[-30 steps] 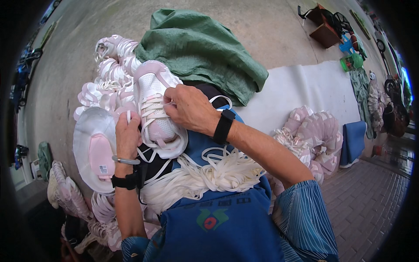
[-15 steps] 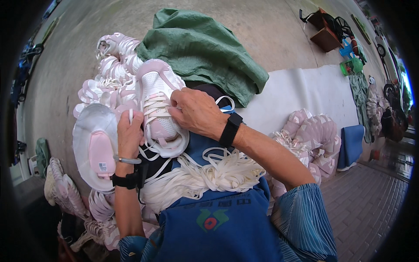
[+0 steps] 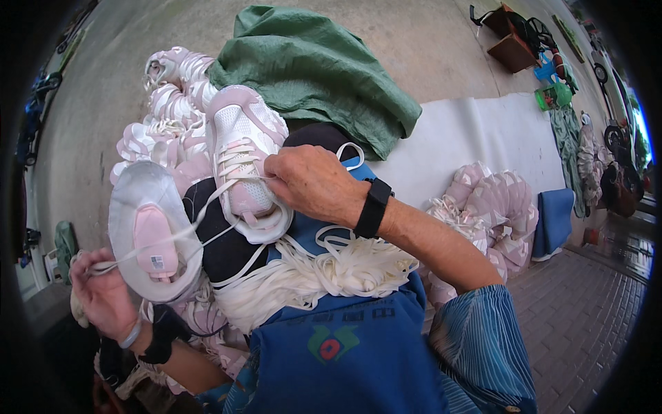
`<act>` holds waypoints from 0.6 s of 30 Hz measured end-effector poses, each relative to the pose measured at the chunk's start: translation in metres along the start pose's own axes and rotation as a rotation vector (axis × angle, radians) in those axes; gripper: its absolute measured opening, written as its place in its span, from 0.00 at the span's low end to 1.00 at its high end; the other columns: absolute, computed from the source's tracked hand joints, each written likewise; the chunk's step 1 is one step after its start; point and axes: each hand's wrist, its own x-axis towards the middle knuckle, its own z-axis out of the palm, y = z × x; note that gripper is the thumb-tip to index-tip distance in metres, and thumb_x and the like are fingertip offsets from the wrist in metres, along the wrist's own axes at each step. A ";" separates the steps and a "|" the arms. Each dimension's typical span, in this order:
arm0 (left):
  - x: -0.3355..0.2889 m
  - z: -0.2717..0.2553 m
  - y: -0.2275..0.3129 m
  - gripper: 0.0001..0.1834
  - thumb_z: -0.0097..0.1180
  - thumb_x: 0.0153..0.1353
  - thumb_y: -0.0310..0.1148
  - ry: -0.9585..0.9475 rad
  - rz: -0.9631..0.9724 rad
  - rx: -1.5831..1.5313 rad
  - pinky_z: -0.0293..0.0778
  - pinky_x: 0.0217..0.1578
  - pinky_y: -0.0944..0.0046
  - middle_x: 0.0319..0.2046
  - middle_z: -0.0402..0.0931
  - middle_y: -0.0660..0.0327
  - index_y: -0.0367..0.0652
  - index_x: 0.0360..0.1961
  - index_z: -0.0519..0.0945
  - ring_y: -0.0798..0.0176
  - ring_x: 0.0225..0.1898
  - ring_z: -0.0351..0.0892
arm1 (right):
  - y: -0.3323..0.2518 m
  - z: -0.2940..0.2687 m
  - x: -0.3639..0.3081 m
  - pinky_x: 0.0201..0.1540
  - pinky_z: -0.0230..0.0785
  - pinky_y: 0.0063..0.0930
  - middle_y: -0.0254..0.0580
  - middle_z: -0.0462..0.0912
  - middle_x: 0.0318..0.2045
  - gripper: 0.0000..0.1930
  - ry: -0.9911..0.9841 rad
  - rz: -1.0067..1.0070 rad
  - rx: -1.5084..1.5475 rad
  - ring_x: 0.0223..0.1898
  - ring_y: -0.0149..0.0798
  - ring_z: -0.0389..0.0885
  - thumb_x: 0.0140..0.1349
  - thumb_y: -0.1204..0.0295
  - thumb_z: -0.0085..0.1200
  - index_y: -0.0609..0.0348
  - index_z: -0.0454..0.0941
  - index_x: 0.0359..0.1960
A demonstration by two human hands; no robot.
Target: The person is lacing a pink shoe while sitting near a pile of shoe uppers.
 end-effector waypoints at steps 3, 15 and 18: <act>-0.014 -0.064 0.042 0.13 0.41 0.68 0.32 0.174 0.120 -0.053 0.65 0.53 0.55 0.43 0.73 0.49 0.30 0.42 0.72 0.54 0.44 0.71 | -0.005 -0.007 -0.001 0.33 0.70 0.38 0.45 0.76 0.29 0.07 0.204 -0.116 -0.066 0.30 0.50 0.77 0.55 0.73 0.56 0.60 0.77 0.35; -0.028 0.050 -0.080 0.19 0.41 0.69 0.38 -0.085 -0.539 0.492 0.53 0.13 0.80 0.30 0.76 0.62 0.33 0.50 0.73 0.82 0.15 0.54 | -0.058 0.022 -0.010 0.33 0.71 0.37 0.50 0.78 0.28 0.08 -0.031 -0.224 0.325 0.31 0.52 0.78 0.58 0.71 0.55 0.63 0.76 0.34; -0.018 0.060 -0.126 0.17 0.43 0.69 0.37 -0.112 -0.681 0.387 0.53 0.13 0.79 0.30 0.79 0.61 0.34 0.50 0.73 0.83 0.15 0.55 | -0.085 0.043 -0.024 0.36 0.70 0.42 0.48 0.77 0.30 0.07 -0.212 -0.219 0.249 0.33 0.53 0.77 0.58 0.71 0.54 0.60 0.74 0.35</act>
